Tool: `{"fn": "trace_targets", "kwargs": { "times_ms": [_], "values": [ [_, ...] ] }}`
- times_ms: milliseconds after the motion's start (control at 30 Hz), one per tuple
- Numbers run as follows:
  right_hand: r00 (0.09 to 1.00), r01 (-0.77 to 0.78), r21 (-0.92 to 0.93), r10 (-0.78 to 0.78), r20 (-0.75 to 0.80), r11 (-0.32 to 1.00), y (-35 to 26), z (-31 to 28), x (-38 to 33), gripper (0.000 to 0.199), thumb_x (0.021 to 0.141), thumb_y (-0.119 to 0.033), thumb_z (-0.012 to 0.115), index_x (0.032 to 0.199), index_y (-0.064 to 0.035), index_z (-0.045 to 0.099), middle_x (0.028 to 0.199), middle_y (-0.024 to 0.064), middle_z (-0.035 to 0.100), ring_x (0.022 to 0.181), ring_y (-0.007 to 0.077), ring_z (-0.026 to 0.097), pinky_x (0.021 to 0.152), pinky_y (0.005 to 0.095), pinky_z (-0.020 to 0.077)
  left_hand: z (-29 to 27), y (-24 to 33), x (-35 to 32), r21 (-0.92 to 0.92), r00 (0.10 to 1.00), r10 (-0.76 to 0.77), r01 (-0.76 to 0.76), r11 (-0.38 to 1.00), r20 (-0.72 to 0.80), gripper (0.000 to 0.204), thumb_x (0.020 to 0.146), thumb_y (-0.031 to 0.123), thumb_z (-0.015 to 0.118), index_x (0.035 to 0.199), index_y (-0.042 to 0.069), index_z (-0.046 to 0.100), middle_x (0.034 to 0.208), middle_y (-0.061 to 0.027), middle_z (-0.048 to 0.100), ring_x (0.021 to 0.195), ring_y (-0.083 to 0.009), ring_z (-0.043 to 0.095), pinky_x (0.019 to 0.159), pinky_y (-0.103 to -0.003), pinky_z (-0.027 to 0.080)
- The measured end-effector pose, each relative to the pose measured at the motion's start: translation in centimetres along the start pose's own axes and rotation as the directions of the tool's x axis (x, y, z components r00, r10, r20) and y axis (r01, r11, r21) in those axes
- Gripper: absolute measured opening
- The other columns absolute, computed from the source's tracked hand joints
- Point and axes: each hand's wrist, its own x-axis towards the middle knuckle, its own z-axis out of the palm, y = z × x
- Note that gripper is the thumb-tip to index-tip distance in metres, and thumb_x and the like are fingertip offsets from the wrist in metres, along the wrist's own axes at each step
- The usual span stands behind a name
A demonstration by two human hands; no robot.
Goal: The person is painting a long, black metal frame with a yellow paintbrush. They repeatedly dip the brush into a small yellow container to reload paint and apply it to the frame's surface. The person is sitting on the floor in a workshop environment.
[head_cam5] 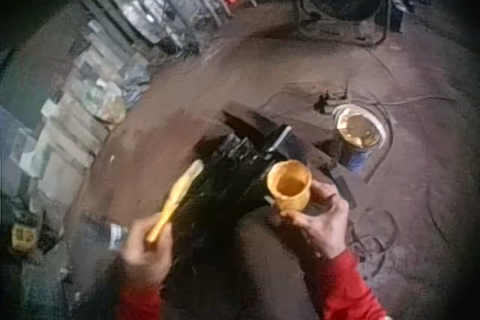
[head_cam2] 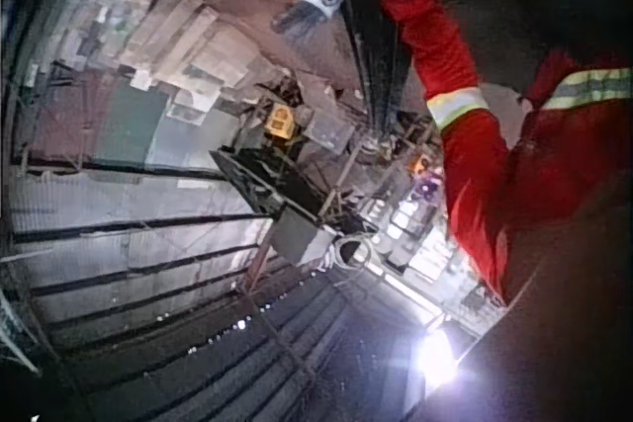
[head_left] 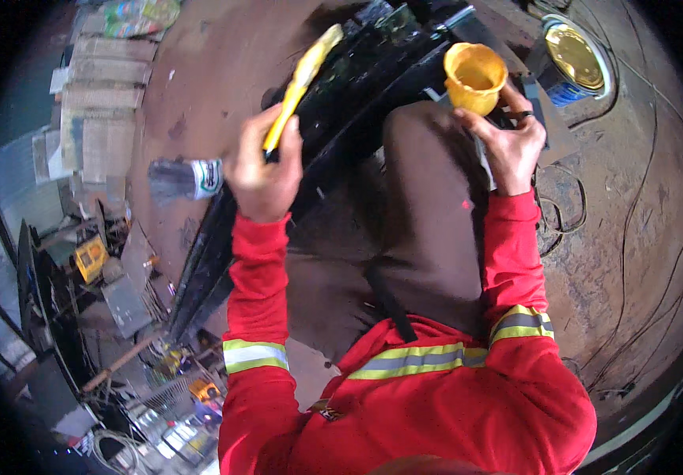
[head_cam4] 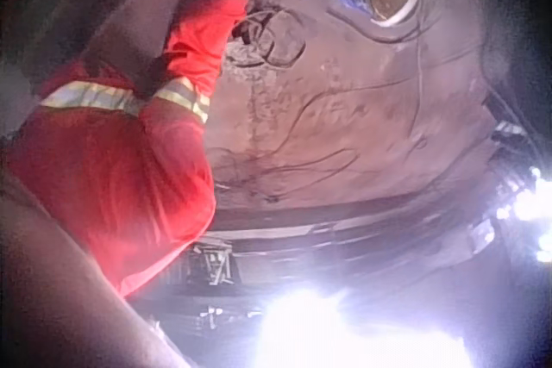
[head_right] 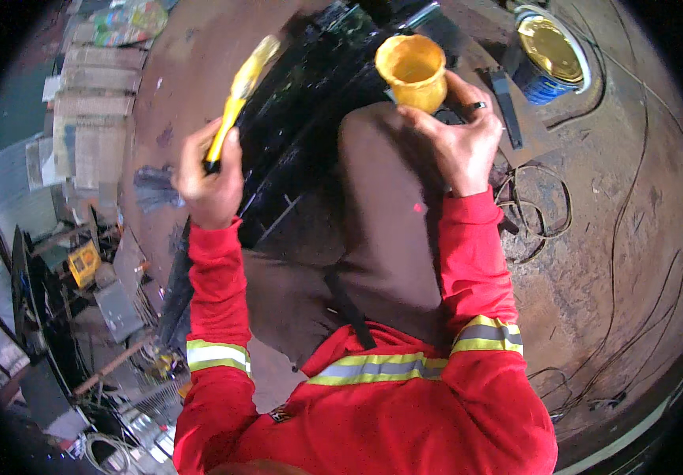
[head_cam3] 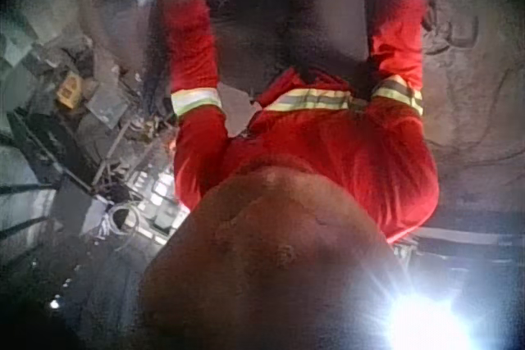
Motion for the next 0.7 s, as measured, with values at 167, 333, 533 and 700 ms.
{"fn": "trace_targets", "kwargs": {
  "times_ms": [167, 333, 533, 700],
  "values": [
    [0.998, 0.033, -0.022, -0.032, 0.054, 0.999, -1.0, 0.6, -0.6, 0.065, 0.057, -0.025, 0.094, 0.11, 0.0025, 0.07, 0.106, 0.0131, 0.069, 0.1, 0.0212, 0.064, 0.093, 0.0338, 0.0492, -5.7, -3.9, -5.9, 0.118, 0.945, -0.256, 0.236, 0.965, 0.203, 0.016, 0.087, 0.005, 0.07, 0.102, 0.001, 0.066, 0.087, -0.0109, 0.07, 0.079, -0.0169, 0.068, 0.073, -0.029, 0.052],
    [0.986, 0.067, -0.007, -0.065, 0.156, 0.998, -2.8, 1.4, -1.4, 0.065, 0.058, -0.024, 0.094, 0.111, 0.0015, 0.07, 0.106, 0.0131, 0.069, 0.101, 0.0225, 0.064, 0.093, 0.0345, 0.049, -0.1, -6.7, -5.6, 0.271, 0.929, -0.204, 0.119, 0.955, 0.309, 0.012, 0.084, 0.011, 0.07, 0.093, 0.005, 0.064, 0.083, -0.0169, 0.067, 0.074, -0.0346, 0.067, 0.063, -0.039, 0.052],
    [0.944, 0.238, -0.04, -0.222, 0.243, 0.97, -4.0, 1.6, -2.3, 0.063, 0.057, -0.021, 0.093, 0.113, -0.0044, 0.07, 0.107, 0.0115, 0.07, 0.103, 0.0259, 0.062, 0.096, 0.0375, 0.0472, 0.8, -4.6, -2.6, 0.148, 0.965, -0.2, 0.176, 0.973, 0.168, 0.014, 0.082, 0.009, 0.072, 0.09, 0.004, 0.063, 0.081, -0.0134, 0.068, 0.07, -0.0305, 0.068, 0.059, -0.037, 0.051],
    [0.906, 0.311, -0.003, -0.296, 0.303, 0.95, -4.8, 1.8, -2.3, 0.062, 0.057, -0.018, 0.092, 0.114, -0.0053, 0.07, 0.108, 0.0108, 0.07, 0.105, 0.0264, 0.061, 0.096, 0.0377, 0.0467, 1.6, -6.0, -3.1, 0.173, 0.954, -0.157, 0.115, 0.978, 0.254, 0.012, 0.081, 0.012, 0.07, 0.088, 0.007, 0.062, 0.083, -0.0148, 0.067, 0.072, -0.0356, 0.066, 0.06, -0.041, 0.051]
  ]
}}
